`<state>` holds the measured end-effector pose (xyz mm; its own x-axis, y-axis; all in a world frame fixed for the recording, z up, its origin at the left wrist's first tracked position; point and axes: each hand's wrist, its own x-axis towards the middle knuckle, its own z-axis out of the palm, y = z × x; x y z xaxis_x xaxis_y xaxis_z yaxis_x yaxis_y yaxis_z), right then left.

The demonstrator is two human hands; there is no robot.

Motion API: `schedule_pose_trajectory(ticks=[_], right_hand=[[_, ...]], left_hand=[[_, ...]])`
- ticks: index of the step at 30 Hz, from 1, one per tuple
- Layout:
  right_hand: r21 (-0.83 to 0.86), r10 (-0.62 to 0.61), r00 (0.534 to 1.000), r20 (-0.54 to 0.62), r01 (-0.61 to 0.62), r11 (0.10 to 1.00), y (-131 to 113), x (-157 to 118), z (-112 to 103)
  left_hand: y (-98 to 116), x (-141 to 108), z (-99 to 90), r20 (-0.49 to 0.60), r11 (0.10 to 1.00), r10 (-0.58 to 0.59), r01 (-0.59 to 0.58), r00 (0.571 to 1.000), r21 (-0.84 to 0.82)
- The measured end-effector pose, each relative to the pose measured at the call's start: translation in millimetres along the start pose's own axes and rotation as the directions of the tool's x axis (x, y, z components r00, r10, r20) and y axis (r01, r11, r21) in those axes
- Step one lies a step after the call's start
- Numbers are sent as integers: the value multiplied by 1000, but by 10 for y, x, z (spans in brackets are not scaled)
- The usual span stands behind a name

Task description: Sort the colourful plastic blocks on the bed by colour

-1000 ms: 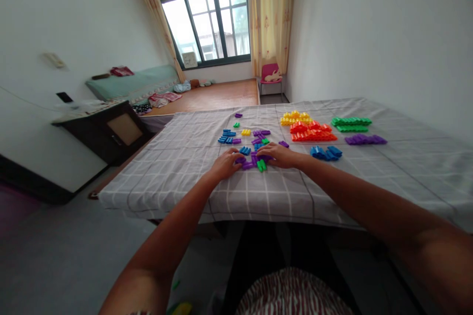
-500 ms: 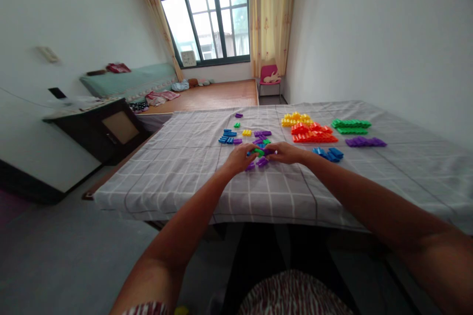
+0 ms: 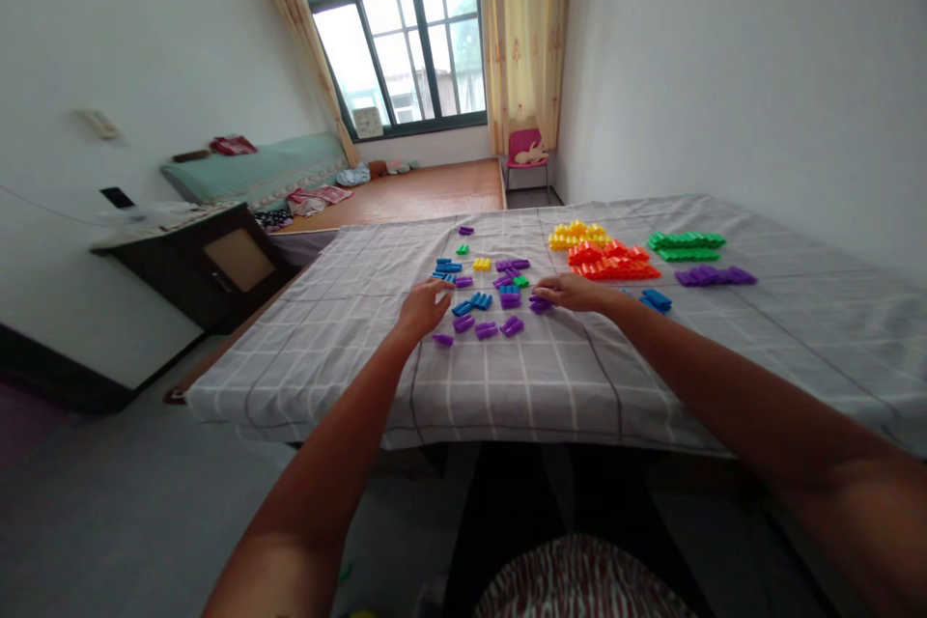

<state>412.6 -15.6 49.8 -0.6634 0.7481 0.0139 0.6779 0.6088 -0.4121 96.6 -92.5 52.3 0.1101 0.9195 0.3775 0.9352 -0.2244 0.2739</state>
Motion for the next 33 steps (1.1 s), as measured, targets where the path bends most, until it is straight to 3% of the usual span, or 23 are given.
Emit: schedule_pose_trajectory(ticks=[3, 6, 9, 11, 14, 17, 20, 26, 33], right_hand=[[-75, 28, 999, -29, -30, 997, 30, 39, 4], [-73, 18, 999, -50, -21, 997, 32, 25, 12], [-7, 9, 999, -36, -10, 1000, 28, -25, 7], [23, 28, 997, -69, -27, 999, 41, -63, -7], [35, 59, 990, -127, -55, 998, 81, -127, -40], [81, 30, 996, -85, -23, 996, 114, -204, -68], [105, -4, 998, -62, 11, 994, 117, -263, -75], [2, 27, 975, -221, -27, 1000, 88, -174, -14], [-93, -57, 991, -122, 46, 995, 19, -71, 95]], left_hand=[[338, -72, 50, 107, 984, 173, -167, 979, -61], [647, -107, 116, 185, 934, 355, -337, 917, -119], [817, -96, 199, 278, 873, 488, -460, 827, -164], [851, -70, 267, 328, 864, 504, -475, 799, -168], [823, -17, 370, 349, 888, 459, -426, 817, -172], [759, 28, 419, 345, 884, 467, -417, 814, -211], [710, 48, 374, 304, 879, 474, -425, 826, -215], [774, 20, 199, 262, 933, 360, -338, 895, -127], [887, -36, 243, 357, 928, 363, -367, 861, -60]])
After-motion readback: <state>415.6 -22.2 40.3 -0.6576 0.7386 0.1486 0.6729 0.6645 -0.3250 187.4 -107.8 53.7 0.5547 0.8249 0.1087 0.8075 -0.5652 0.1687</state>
